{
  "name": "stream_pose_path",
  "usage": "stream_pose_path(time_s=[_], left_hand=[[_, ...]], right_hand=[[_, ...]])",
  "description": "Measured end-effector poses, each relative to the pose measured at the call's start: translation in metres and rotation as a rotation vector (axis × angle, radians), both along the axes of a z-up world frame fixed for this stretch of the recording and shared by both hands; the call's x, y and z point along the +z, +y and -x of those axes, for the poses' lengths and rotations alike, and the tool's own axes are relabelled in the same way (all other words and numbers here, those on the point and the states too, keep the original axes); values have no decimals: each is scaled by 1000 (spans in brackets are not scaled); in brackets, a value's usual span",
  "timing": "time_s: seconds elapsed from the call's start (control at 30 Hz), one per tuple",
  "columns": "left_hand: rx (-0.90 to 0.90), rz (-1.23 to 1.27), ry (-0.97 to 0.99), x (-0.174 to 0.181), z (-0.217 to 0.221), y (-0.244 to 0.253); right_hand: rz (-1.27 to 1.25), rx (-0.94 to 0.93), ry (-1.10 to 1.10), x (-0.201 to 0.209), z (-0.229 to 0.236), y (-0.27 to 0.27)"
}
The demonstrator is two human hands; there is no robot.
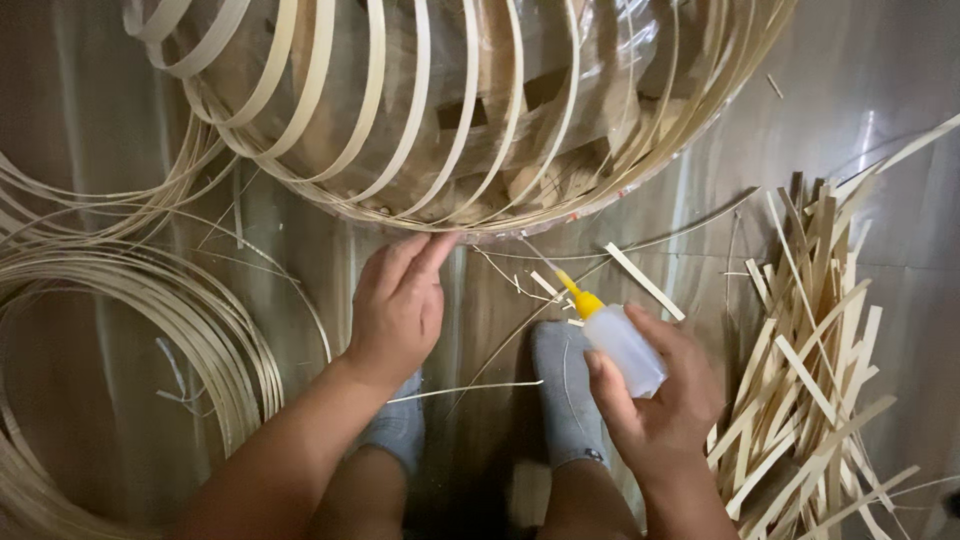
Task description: The person is weaving and gluing strips of bamboo onto a spherical frame to create a lamp shade, using their hands and a bottle of glue.
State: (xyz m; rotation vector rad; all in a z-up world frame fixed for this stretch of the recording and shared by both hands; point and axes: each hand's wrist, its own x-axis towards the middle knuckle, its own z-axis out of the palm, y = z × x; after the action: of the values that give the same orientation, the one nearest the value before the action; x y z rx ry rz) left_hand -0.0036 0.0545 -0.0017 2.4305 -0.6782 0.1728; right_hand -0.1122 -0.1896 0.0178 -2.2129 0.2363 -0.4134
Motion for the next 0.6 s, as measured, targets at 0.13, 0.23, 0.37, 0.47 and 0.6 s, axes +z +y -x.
stream_pose_path(time_s=[0.13, 0.23, 0.37, 0.47, 0.6], left_hand=[[-21, -94, -41, -8, 0, 3], [-54, -140, -75, -12, -2, 4], [-78, -272, -101, -15, -2, 6], [-72, -293, -88, -12, 0, 8], [-78, -207, -92, -10, -5, 9]], right_hand=[[9, 19, 14, -6, 6, 4], [-16, 9, 50, -13, 8, 1], [-559, -104, 151, -25, 16, -4], [-646, -198, 182, -29, 19, -11], [-720, -173, 173, -30, 19, -15]])
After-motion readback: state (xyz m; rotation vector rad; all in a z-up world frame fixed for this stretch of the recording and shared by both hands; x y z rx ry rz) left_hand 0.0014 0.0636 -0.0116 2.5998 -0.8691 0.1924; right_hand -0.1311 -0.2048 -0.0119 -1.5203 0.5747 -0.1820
